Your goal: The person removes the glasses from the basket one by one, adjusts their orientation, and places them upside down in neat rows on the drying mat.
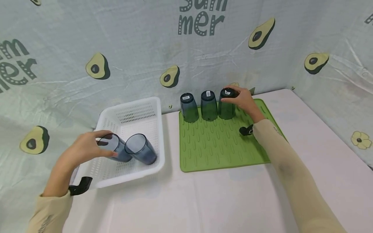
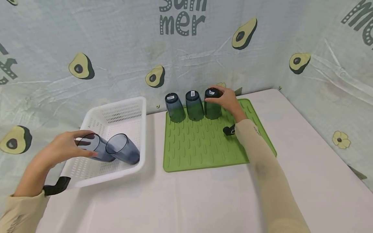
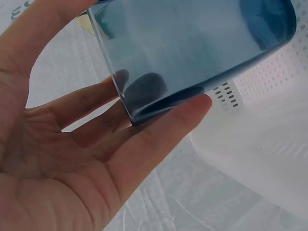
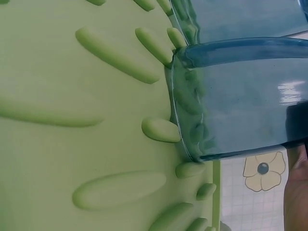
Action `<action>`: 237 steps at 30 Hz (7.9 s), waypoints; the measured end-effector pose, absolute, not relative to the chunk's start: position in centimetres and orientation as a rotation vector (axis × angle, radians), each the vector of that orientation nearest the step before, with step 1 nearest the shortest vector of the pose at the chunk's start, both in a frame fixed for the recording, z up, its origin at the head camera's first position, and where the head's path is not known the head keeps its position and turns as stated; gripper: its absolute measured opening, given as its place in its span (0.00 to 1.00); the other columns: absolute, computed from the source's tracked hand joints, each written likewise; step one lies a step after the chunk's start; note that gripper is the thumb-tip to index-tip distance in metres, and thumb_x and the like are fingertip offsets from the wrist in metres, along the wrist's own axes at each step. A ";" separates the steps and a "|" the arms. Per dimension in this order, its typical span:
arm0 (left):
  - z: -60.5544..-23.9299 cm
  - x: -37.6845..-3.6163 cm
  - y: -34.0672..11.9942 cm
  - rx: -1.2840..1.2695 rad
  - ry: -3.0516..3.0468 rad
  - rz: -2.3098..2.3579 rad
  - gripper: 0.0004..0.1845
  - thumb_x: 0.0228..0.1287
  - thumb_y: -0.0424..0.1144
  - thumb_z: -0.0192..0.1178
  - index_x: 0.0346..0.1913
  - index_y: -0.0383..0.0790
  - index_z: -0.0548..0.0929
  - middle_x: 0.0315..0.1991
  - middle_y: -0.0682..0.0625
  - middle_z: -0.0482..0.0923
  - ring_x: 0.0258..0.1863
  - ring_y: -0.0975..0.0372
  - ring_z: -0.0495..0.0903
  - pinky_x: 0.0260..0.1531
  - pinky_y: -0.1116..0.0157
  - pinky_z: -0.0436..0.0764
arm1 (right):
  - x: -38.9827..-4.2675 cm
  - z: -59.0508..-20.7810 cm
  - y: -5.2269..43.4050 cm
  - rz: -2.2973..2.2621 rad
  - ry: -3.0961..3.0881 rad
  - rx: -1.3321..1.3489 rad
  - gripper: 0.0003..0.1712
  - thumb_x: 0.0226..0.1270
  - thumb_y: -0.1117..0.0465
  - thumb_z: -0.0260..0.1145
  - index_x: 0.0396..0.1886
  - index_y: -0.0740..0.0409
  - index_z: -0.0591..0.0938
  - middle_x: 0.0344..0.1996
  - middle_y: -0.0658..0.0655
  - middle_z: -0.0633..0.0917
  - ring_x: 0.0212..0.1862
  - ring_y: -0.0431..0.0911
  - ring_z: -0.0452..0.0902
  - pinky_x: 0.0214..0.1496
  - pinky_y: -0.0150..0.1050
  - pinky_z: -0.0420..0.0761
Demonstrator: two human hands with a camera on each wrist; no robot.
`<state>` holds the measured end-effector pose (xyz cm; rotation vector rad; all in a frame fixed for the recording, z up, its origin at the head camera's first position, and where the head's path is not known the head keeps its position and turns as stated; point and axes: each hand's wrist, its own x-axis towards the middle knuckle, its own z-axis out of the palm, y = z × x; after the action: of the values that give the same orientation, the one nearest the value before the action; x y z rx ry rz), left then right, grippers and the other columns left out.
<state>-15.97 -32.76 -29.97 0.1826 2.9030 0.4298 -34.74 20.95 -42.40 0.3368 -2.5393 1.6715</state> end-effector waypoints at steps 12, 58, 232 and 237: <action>-29.4 -15.1 -32.8 0.178 2.972 0.413 0.51 0.47 0.58 0.80 0.69 0.31 0.72 0.57 0.25 0.78 0.54 0.35 0.78 0.45 0.42 0.80 | -34.8 -42.5 21.0 1.700 -2.527 0.363 0.36 0.60 0.49 0.79 0.67 0.49 0.79 0.59 0.59 0.81 0.54 0.47 0.79 0.49 0.37 0.80; -27.6 -13.1 -30.9 0.119 3.370 0.702 0.44 0.45 0.48 0.83 0.66 0.36 0.77 0.51 0.32 0.82 0.47 0.37 0.81 0.28 0.79 0.68 | -34.2 -41.2 20.9 1.519 -2.632 0.398 0.39 0.62 0.44 0.76 0.70 0.49 0.75 0.63 0.61 0.77 0.57 0.55 0.77 0.54 0.53 0.79; -30.7 -15.3 -25.8 0.763 2.970 0.685 0.50 0.58 0.50 0.75 0.76 0.37 0.60 0.74 0.40 0.62 0.73 0.44 0.62 0.67 0.41 0.66 | -20.4 -31.6 9.0 2.167 -1.911 1.089 0.38 0.48 0.72 0.82 0.63 0.60 0.81 0.58 0.58 0.83 0.59 0.53 0.79 0.60 0.44 0.81; -31.3 -16.1 -26.6 0.726 2.878 0.685 0.53 0.53 0.53 0.78 0.76 0.39 0.62 0.74 0.41 0.64 0.70 0.41 0.66 0.63 0.39 0.70 | -20.5 -31.6 9.6 2.178 -1.920 1.062 0.38 0.48 0.72 0.82 0.63 0.58 0.81 0.58 0.57 0.83 0.60 0.53 0.79 0.60 0.43 0.81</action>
<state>-16.06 -26.63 -31.27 0.7263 2.8782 0.6848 -20.52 9.64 -31.60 1.0622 -1.9200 2.1777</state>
